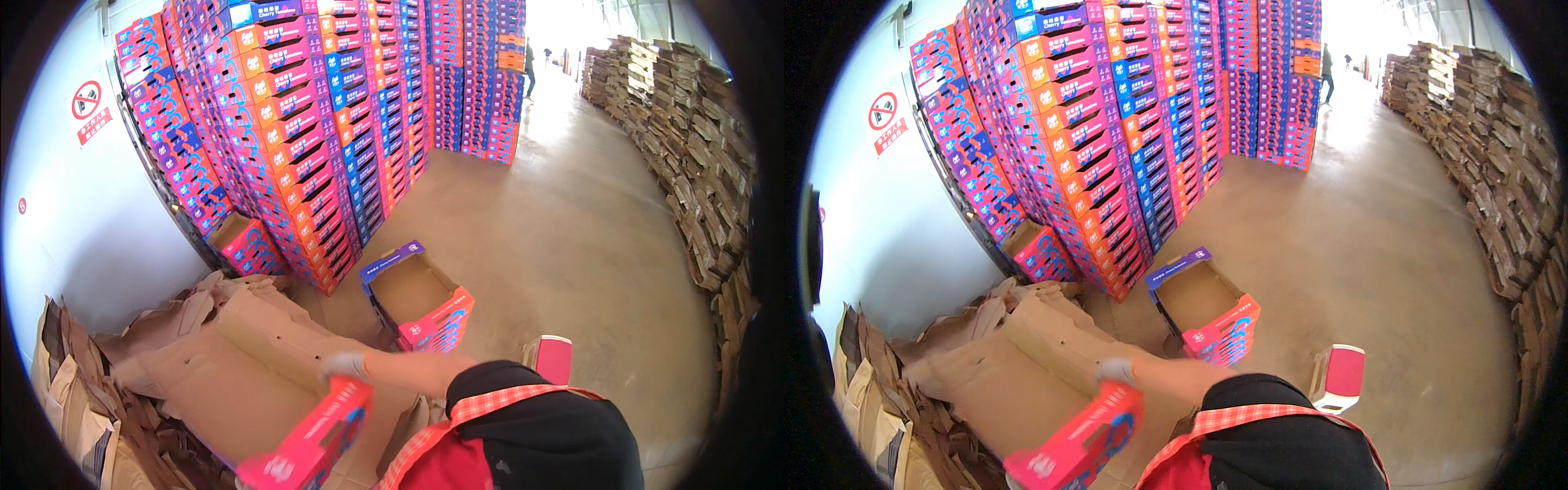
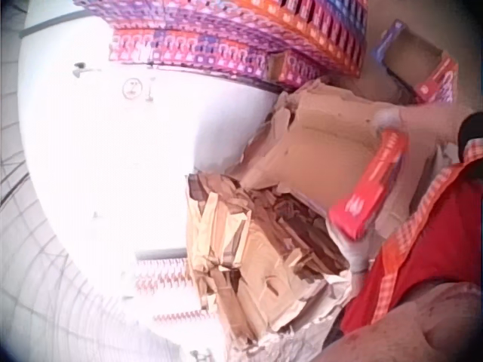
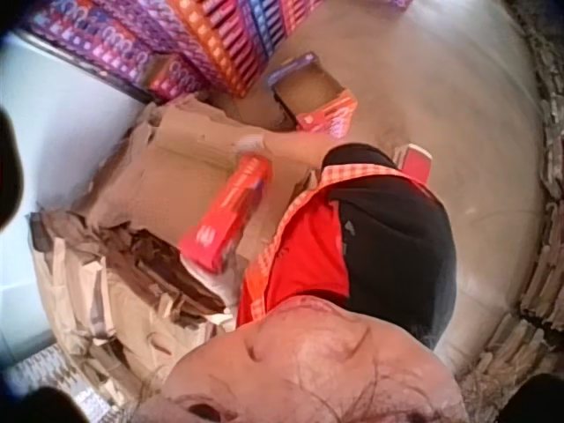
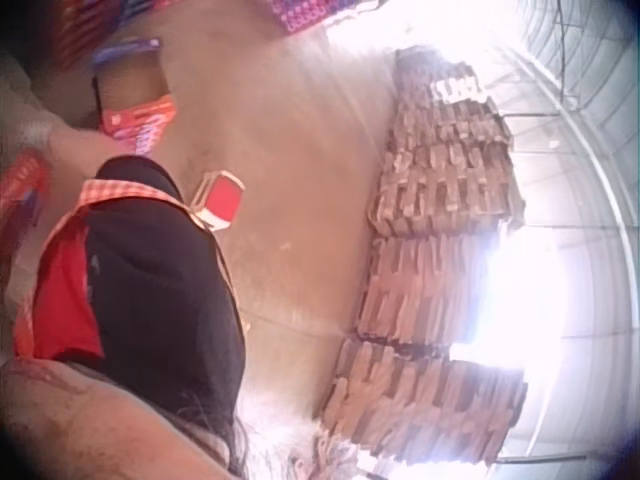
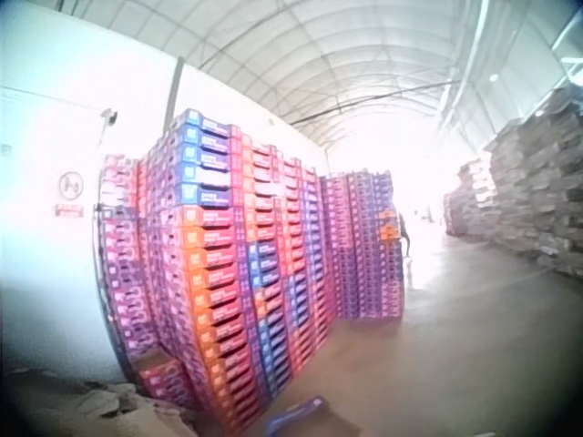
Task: The person repeatedly picks flat cardboard pieces, folds them into rectangular boxes, and stacks the finished boxes. The person handles the boxes by hand without tools, working in a warehouse area with stacks of similar boxes nearby.
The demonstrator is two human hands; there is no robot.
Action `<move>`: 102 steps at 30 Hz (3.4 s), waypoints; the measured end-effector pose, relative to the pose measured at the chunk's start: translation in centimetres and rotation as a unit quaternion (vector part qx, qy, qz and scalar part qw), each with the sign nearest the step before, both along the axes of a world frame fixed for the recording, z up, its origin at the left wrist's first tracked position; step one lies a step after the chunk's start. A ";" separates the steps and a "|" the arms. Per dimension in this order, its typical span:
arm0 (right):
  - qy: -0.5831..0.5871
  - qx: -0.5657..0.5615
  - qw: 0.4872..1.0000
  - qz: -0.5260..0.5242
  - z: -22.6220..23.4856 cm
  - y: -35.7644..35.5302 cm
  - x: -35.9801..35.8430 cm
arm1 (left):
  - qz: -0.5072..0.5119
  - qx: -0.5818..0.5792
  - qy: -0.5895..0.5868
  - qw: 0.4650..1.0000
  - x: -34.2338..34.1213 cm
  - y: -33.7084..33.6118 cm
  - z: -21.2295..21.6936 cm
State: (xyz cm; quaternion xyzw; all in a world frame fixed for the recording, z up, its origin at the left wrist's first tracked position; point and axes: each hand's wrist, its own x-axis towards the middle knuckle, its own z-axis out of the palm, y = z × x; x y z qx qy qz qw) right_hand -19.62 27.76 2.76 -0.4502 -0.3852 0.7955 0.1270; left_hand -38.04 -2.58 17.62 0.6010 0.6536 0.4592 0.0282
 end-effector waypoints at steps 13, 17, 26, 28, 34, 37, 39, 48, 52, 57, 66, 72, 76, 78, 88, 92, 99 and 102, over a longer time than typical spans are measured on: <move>0.037 0.676 0.736 0.000 14.5 -8.0 1.4 | -0.116 0.148 0.111 0.976 5.9 11.0 -4.8; -0.132 0.755 0.614 0.188 16.9 -9.9 1.0 | -0.125 0.094 -0.132 0.979 7.1 10.7 -5.5; -0.178 0.749 0.581 0.265 15.7 -8.0 -5.4 | -0.116 -0.015 -0.405 0.907 9.0 9.9 -10.5; -0.137 0.801 0.498 0.303 15.4 -8.9 -7.2 | -0.143 -0.069 -0.430 0.889 8.3 9.6 -11.4; 0.150 0.723 0.638 0.218 17.1 -7.7 -10.9 | -0.138 -0.085 -0.263 0.951 6.6 8.5 -10.6; 0.189 0.320 0.928 0.010 18.7 -0.5 -12.2 | -0.127 -0.009 -0.432 0.893 7.4 8.7 -9.0; -0.040 0.205 0.977 0.036 17.9 0.7 -13.8 | -0.123 -0.017 -0.425 0.897 8.0 8.8 -8.0; -0.214 0.751 0.423 0.460 6.1 1.7 -9.7 | -0.149 -0.183 -0.130 0.963 2.4 2.2 -3.6; -0.391 0.716 0.405 0.413 -1.2 5.1 -1.9 | 0.182 -0.143 0.284 0.930 -7.7 1.4 -6.7; -0.103 0.752 0.434 0.485 -2.1 -1.0 5.5 | -0.209 -0.202 0.529 0.798 -13.5 3.0 -13.3; -0.189 0.721 0.609 0.269 2.7 -0.6 3.9 | 0.026 -0.190 0.167 0.967 -7.6 11.9 -11.6; -0.109 0.548 0.619 0.551 6.9 -2.5 9.1 | -0.349 -0.417 0.065 0.837 -2.7 2.6 -10.2; -0.067 0.264 0.608 0.746 6.9 -6.8 11.1 | -0.521 -0.470 -0.170 0.692 -1.5 -0.4 -10.0; -0.137 0.274 0.595 0.743 5.8 -6.2 10.6 | -0.395 -0.647 -0.107 0.644 -3.0 0.4 -9.8; -0.157 0.622 0.706 0.302 -1.2 -2.4 7.8 | 0.139 -0.254 -0.276 0.916 -4.5 -0.1 -21.6; -0.122 0.513 0.841 0.121 -6.1 -3.8 7.4 | 0.103 -0.118 -0.629 0.762 -3.2 0.6 -22.9; -0.037 0.120 0.991 -0.042 -6.9 -2.0 6.3 | 0.070 -0.013 -0.765 0.640 -2.9 1.7 -20.7; 0.028 0.169 0.984 -0.042 1.6 -1.3 6.8 | 0.048 0.083 -0.758 0.646 -1.9 2.5 -21.7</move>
